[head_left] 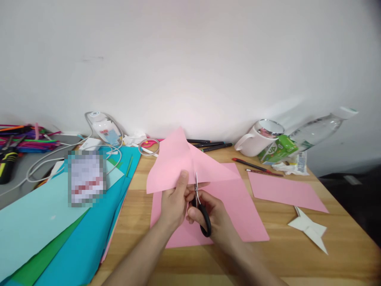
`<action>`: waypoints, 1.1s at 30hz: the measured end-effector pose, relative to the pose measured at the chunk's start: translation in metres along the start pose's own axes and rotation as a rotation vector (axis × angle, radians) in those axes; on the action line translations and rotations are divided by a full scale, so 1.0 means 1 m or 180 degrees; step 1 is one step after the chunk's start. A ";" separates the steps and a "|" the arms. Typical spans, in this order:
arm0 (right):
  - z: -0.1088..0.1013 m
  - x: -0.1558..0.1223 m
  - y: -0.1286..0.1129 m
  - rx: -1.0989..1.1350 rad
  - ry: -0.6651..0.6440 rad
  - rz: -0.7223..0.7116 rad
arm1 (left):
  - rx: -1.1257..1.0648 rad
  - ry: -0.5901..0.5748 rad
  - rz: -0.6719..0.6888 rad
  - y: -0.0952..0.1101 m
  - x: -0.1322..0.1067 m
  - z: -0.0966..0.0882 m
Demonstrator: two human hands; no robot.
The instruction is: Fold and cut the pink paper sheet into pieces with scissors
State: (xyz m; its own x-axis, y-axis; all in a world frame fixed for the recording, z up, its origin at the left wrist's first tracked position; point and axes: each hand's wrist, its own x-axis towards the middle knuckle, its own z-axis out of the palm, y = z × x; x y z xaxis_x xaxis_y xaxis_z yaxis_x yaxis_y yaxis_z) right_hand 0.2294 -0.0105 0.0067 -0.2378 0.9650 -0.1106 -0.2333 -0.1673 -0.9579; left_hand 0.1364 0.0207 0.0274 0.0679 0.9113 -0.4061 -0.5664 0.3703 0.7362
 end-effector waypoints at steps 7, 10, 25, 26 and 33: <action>0.000 0.000 -0.001 -0.0022 0.0002 -0.0009 | -0.0049 0.0006 -0.0013 0.001 0.000 0.003; 0.000 0.000 0.001 -0.0002 -0.0003 0.0005 | -0.0044 -0.0004 -0.0040 0.000 0.000 0.002; -0.001 0.000 0.005 0.0037 0.0054 -0.0002 | 0.0065 0.0005 -0.0029 0.002 -0.001 0.002; -0.001 0.000 0.004 0.0012 0.0063 0.0006 | 0.0065 0.0007 -0.0021 0.002 -0.001 0.002; -0.001 0.000 0.005 0.0051 0.0102 -0.0011 | 0.0082 -0.0044 -0.0044 0.001 0.000 0.001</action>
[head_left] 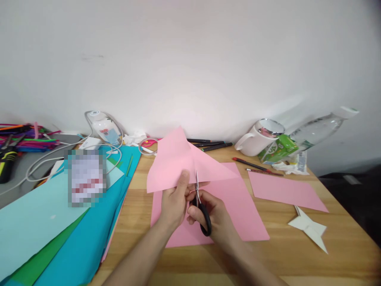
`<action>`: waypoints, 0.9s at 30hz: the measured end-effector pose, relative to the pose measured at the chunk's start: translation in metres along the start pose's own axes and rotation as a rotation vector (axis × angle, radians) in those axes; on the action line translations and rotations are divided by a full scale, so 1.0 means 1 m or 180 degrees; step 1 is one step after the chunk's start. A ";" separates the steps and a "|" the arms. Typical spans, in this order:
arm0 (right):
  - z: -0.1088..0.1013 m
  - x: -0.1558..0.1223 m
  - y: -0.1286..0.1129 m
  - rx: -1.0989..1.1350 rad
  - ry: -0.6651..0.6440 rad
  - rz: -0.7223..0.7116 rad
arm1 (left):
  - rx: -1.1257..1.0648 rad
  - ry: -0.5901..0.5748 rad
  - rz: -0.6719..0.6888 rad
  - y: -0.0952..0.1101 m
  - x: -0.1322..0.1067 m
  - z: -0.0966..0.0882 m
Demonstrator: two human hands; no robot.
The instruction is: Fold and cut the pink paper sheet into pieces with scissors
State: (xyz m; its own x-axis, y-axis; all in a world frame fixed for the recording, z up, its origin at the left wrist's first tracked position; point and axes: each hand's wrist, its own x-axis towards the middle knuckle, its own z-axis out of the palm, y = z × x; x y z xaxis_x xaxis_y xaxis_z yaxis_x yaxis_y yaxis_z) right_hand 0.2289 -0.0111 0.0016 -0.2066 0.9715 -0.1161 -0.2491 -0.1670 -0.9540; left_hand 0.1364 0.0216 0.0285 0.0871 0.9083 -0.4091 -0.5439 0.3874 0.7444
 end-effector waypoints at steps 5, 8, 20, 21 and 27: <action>0.001 0.000 0.001 -0.0012 0.0005 0.0037 | 0.0041 0.0026 -0.0010 0.001 0.000 0.000; 0.001 0.000 0.001 -0.0019 0.0008 0.0048 | 0.0067 -0.0006 -0.0040 0.001 0.000 -0.001; 0.001 0.000 0.000 -0.0101 0.0001 0.0066 | 0.0192 -0.0073 0.0012 -0.003 0.002 -0.005; 0.001 0.000 -0.001 -0.0069 0.0003 0.0067 | 0.0241 -0.0047 0.0062 -0.004 0.002 -0.005; -0.001 0.000 -0.003 0.0075 0.0197 -0.0057 | 0.0341 0.0311 0.0839 -0.007 0.000 -0.005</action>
State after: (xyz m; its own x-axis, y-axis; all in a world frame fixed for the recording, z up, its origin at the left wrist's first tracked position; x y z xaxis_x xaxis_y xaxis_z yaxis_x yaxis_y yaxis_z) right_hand 0.2303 -0.0102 0.0045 -0.1433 0.9828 -0.1165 -0.2746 -0.1526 -0.9494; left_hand 0.1359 0.0179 0.0211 -0.1290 0.9623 -0.2393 -0.4455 0.1593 0.8810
